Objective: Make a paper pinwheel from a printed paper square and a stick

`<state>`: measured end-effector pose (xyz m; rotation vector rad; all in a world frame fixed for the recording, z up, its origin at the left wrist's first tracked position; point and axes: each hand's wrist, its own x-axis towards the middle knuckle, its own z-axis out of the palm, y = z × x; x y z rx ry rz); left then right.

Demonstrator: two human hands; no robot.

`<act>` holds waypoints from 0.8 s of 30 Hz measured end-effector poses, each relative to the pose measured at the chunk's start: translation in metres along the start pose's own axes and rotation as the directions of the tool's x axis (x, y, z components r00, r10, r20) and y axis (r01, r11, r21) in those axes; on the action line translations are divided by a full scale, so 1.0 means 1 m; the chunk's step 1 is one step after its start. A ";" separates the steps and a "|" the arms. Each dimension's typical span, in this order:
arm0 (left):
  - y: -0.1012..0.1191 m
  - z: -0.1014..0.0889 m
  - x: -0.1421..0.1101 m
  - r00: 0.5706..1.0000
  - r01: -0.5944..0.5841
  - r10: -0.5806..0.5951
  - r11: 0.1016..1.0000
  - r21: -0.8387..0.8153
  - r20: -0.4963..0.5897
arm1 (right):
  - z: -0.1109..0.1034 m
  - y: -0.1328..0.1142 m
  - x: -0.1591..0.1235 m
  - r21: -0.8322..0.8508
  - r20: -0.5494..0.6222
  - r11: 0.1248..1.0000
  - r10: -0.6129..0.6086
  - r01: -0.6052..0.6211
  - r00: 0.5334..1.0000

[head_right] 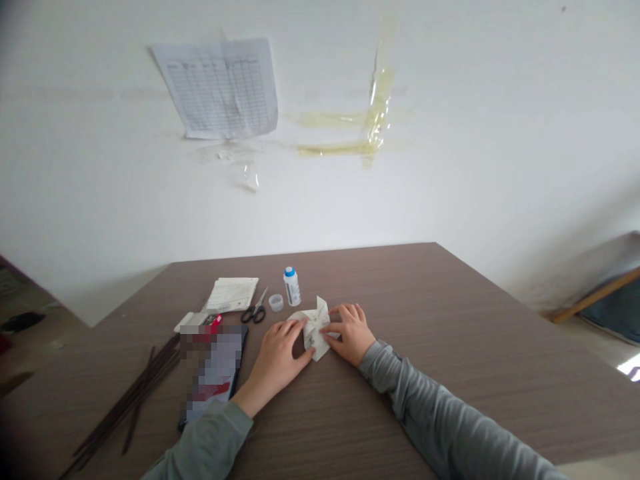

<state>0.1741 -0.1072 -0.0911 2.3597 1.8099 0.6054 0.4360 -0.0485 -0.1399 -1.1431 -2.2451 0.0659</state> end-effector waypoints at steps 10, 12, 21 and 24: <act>-0.009 0.005 -0.003 0.997 0.004 0.000 0.999 0.053 -0.074 | 0.003 0.004 0.003 0.066 0.038 0.997 0.030 -0.033 0.999; -0.009 0.005 -0.003 0.997 0.014 -0.009 0.998 0.069 -0.070 | 0.003 0.004 0.004 0.081 0.047 0.996 0.039 -0.043 0.998; -0.005 0.002 -0.005 0.997 0.045 -0.040 0.995 0.085 -0.060 | -0.001 0.014 0.014 0.175 0.008 0.984 0.030 -0.031 1.000; -0.003 0.000 -0.006 0.995 0.074 -0.068 0.994 0.084 -0.070 | -0.008 0.022 0.036 0.197 -0.009 0.980 0.004 -0.002 1.000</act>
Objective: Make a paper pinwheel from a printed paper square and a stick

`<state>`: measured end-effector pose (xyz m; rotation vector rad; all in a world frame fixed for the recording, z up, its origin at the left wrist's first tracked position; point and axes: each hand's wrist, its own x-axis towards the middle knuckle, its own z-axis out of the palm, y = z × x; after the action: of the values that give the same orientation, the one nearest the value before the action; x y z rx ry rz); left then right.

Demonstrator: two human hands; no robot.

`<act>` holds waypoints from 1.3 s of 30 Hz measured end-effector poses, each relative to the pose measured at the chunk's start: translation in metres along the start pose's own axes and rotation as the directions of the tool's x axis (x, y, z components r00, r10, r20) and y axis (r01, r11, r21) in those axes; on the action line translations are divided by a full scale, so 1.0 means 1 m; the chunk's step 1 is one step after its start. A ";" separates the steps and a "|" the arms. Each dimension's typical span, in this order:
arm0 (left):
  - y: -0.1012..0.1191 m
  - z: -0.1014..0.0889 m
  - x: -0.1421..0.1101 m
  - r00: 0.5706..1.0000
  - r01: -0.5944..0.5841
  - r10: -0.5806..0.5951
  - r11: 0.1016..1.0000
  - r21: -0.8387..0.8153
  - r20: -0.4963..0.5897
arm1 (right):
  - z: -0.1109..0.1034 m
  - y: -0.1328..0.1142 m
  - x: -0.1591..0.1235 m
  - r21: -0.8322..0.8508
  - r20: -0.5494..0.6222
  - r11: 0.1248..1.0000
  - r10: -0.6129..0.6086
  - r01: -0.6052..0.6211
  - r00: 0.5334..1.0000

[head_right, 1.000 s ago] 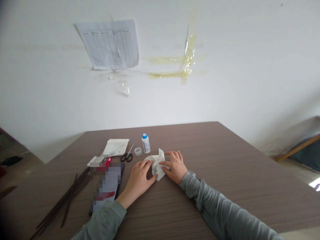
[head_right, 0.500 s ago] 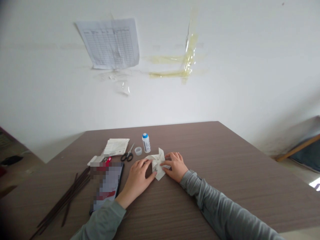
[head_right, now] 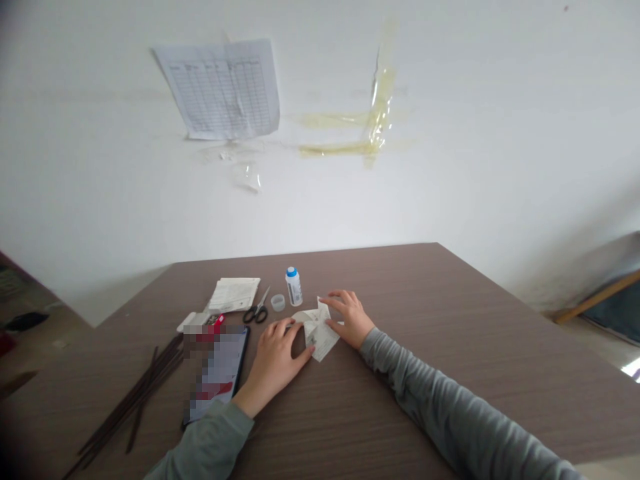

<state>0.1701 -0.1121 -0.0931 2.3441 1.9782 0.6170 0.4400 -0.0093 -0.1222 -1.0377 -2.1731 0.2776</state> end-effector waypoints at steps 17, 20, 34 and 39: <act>-0.010 -0.004 -0.003 0.998 -0.047 0.048 0.998 -0.031 0.033 | 0.011 0.001 0.118 0.304 0.281 0.953 -0.090 0.000 0.955; -0.010 -0.005 -0.003 0.998 -0.040 0.041 0.999 -0.033 0.051 | 0.021 0.003 0.120 0.328 0.289 0.944 -0.073 -0.028 0.955; -0.013 0.000 -0.002 0.997 -0.069 0.069 0.997 -0.019 0.019 | 0.022 -0.007 0.118 0.321 0.205 0.941 0.040 -0.106 0.978; -0.011 -0.001 -0.002 0.997 -0.071 0.071 0.997 -0.030 0.005 | -0.005 -0.002 0.098 0.352 -0.006 0.934 0.061 -0.055 0.998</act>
<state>0.1588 -0.1120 -0.0953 2.4049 1.8766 0.6382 0.4002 0.0623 -0.0684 -0.8949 -1.9828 0.6576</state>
